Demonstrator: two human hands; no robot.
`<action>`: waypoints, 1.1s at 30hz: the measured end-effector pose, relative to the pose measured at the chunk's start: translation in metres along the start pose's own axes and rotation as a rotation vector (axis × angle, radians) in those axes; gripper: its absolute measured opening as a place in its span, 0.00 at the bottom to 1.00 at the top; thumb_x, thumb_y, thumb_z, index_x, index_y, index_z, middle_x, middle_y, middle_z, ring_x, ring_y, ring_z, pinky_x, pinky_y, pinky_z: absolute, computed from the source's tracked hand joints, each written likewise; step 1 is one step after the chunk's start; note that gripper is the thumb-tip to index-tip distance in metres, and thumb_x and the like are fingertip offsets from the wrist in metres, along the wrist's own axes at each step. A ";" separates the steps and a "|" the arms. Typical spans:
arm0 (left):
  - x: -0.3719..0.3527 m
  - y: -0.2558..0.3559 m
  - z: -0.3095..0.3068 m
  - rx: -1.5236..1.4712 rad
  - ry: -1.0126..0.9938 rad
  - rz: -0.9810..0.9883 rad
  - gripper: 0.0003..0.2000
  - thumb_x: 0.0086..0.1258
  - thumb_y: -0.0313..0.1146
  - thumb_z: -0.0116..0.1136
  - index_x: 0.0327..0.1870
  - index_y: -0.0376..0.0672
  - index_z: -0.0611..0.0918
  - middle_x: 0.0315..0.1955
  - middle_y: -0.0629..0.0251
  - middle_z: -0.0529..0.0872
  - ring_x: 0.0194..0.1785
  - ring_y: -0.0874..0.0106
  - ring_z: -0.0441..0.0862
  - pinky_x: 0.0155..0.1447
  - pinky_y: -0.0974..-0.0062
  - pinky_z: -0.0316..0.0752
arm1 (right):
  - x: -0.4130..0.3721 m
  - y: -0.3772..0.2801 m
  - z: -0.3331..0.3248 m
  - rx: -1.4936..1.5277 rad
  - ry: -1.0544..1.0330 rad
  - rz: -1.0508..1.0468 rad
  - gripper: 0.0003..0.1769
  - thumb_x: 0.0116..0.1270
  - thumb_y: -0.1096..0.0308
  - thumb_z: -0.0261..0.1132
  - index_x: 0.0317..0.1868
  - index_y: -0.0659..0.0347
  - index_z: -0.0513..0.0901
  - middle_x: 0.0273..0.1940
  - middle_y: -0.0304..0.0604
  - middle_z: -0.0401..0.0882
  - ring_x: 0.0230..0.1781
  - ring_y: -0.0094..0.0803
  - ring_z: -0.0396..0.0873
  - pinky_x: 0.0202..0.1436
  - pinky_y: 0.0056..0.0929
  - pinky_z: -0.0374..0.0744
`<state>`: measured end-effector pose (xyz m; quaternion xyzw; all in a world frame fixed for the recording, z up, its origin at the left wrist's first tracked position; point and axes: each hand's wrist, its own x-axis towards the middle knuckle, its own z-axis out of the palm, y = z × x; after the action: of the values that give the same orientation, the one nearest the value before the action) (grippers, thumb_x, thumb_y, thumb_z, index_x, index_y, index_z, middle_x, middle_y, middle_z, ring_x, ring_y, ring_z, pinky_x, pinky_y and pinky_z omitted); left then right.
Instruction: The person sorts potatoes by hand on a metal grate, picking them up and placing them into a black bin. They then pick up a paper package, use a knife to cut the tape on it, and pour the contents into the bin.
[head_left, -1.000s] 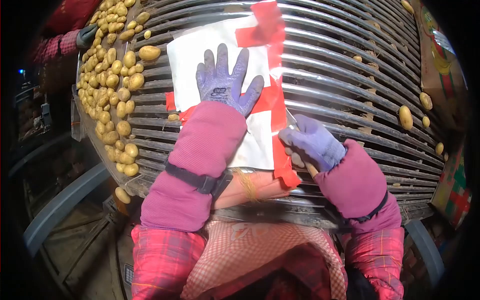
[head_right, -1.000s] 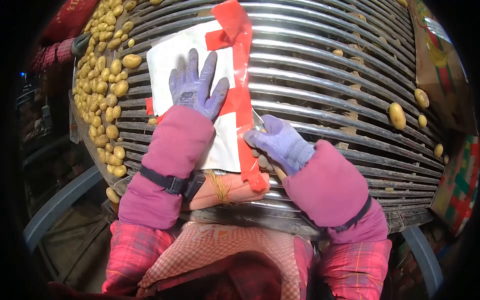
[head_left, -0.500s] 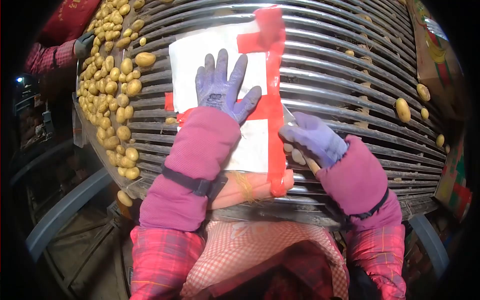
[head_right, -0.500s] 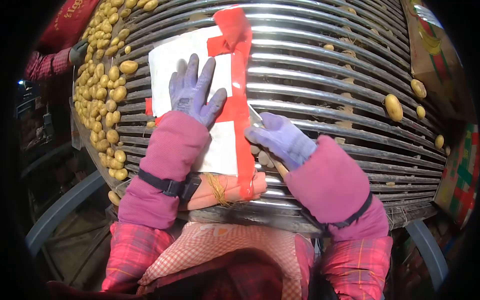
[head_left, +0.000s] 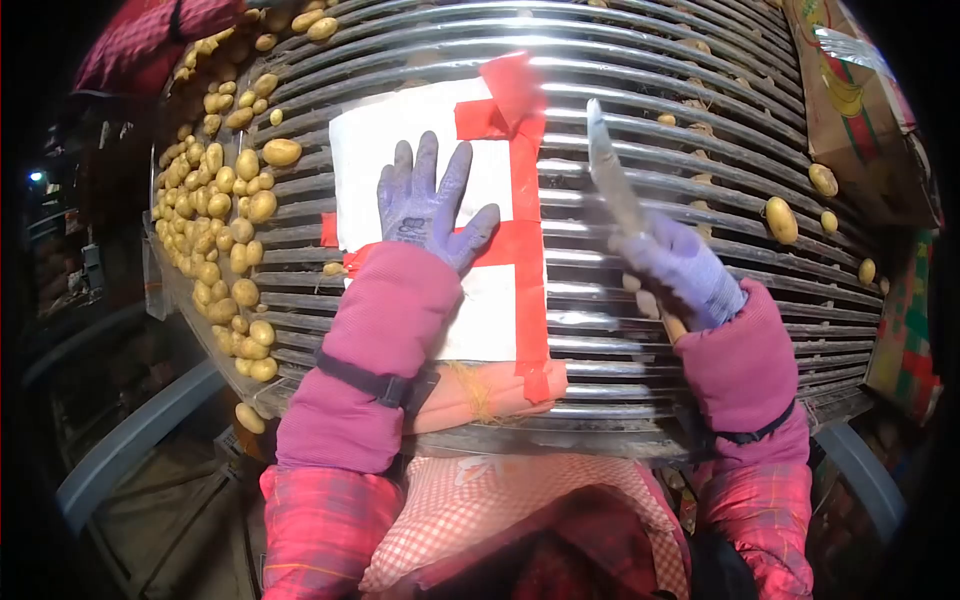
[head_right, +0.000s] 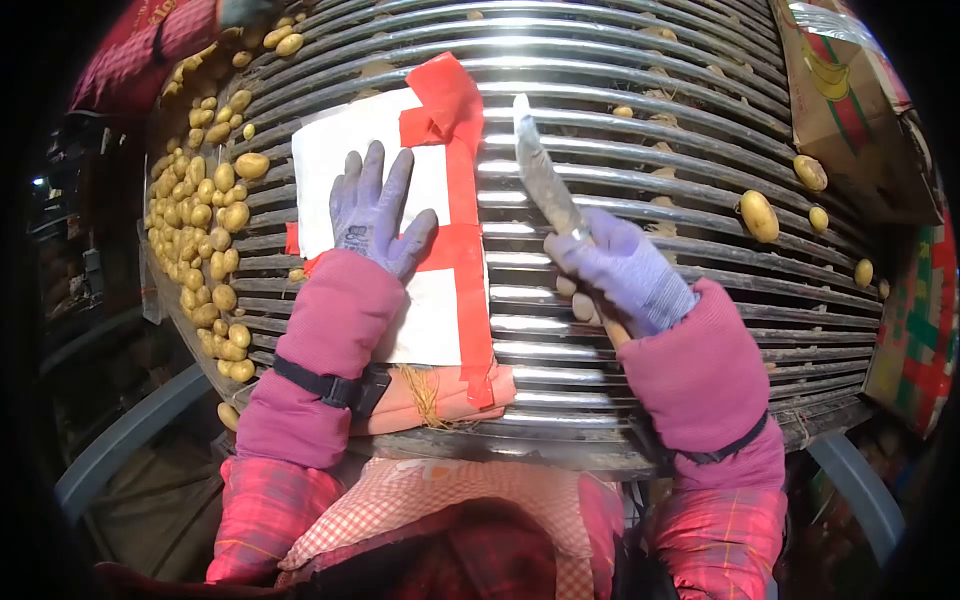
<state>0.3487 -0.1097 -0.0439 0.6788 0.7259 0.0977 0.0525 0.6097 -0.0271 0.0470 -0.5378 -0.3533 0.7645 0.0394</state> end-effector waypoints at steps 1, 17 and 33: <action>0.001 -0.001 -0.001 0.003 -0.001 -0.003 0.36 0.63 0.57 0.53 0.70 0.48 0.66 0.70 0.42 0.59 0.72 0.39 0.52 0.72 0.44 0.47 | 0.000 0.004 0.003 -0.054 0.009 0.035 0.20 0.64 0.61 0.64 0.52 0.62 0.74 0.32 0.34 0.73 0.22 0.17 0.70 0.17 0.15 0.69; -0.004 -0.015 0.013 -0.266 0.231 0.049 0.30 0.70 0.46 0.50 0.69 0.39 0.65 0.67 0.48 0.67 0.71 0.47 0.59 0.73 0.51 0.51 | 0.001 0.018 0.002 -0.827 -0.193 -0.074 0.23 0.61 0.51 0.64 0.42 0.65 0.76 0.29 0.55 0.78 0.31 0.49 0.79 0.37 0.41 0.75; -0.002 -0.015 0.011 -0.377 0.234 -0.033 0.28 0.69 0.43 0.53 0.68 0.41 0.68 0.64 0.50 0.70 0.70 0.49 0.61 0.72 0.53 0.53 | -0.008 0.050 -0.023 -0.895 -0.197 -0.053 0.24 0.63 0.50 0.62 0.45 0.64 0.76 0.33 0.57 0.79 0.35 0.51 0.81 0.40 0.43 0.76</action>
<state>0.3363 -0.1122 -0.0578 0.6292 0.7068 0.3089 0.0957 0.6487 -0.0571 0.0205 -0.4175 -0.6643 0.5830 -0.2110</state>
